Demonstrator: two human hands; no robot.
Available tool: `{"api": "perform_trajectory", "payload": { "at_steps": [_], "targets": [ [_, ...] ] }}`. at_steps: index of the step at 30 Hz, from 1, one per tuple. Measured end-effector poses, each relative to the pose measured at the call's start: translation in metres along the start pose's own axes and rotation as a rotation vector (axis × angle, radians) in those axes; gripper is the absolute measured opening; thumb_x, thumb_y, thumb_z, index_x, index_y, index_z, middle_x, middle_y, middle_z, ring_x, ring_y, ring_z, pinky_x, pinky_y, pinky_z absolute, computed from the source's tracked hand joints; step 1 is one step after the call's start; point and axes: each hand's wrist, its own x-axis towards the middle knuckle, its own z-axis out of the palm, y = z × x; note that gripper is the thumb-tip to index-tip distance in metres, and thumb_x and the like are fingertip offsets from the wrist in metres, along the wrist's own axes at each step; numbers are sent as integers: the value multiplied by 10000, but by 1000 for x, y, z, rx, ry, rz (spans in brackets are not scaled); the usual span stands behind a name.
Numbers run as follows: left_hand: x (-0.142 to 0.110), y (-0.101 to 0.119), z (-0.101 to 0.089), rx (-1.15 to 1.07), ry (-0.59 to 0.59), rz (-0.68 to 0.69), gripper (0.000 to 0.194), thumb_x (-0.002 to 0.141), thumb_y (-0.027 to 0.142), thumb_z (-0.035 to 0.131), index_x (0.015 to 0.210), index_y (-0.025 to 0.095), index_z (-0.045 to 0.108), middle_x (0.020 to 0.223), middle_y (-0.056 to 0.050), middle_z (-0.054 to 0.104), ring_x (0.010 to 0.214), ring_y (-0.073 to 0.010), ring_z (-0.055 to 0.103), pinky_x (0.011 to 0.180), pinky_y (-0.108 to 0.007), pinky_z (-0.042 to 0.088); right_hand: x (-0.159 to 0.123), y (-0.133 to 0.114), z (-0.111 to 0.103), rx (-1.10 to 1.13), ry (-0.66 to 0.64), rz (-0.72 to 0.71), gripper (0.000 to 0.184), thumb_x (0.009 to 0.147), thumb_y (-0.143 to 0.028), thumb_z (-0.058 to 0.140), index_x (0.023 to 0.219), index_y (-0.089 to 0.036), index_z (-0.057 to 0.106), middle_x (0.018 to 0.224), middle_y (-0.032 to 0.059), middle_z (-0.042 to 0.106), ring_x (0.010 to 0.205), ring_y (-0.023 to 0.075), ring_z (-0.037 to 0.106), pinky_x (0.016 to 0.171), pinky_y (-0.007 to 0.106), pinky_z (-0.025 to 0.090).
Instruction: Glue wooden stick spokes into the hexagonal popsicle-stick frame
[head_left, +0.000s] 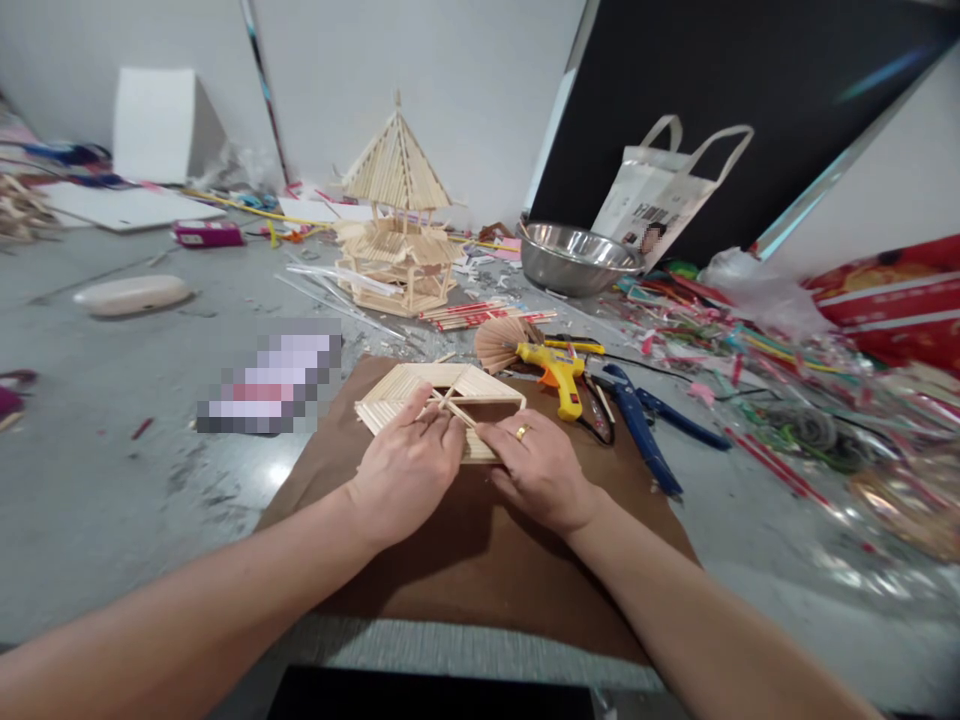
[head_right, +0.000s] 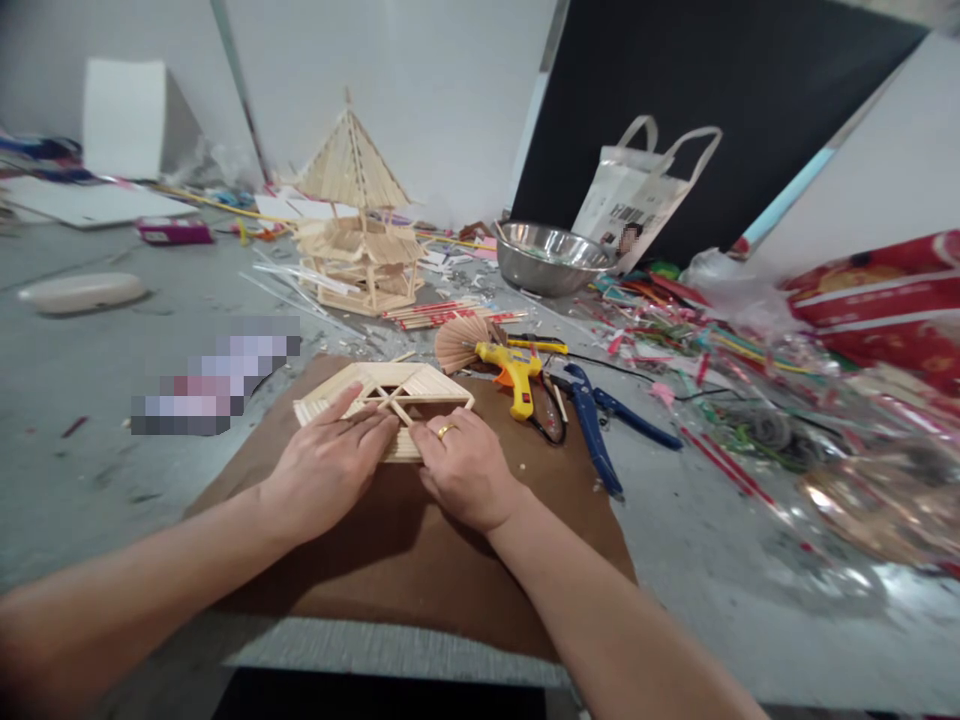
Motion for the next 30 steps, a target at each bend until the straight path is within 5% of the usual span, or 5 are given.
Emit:
{"api": "perform_trajectory", "payload": {
  "at_steps": [24,30],
  "targets": [
    [-4,5,9,25,-58,0,273,769,77,335,892,60,578,825,-121,628,874,-204,555,948,-454,271,-2,4,4,-29,-106,-18,232,745,-168,423,899,-75,571,679,83,573,649,165,470,637,294,360],
    [-2,4,2,-136,-179,-101,372,745,376,436,996,124,546,944,-109,609,1044,-282,446,956,-540,133,0,14,1,141,-244,-18,328,780,-348,421,943,-87,534,775,101,573,737,170,489,701,313,347]
  ]
}}
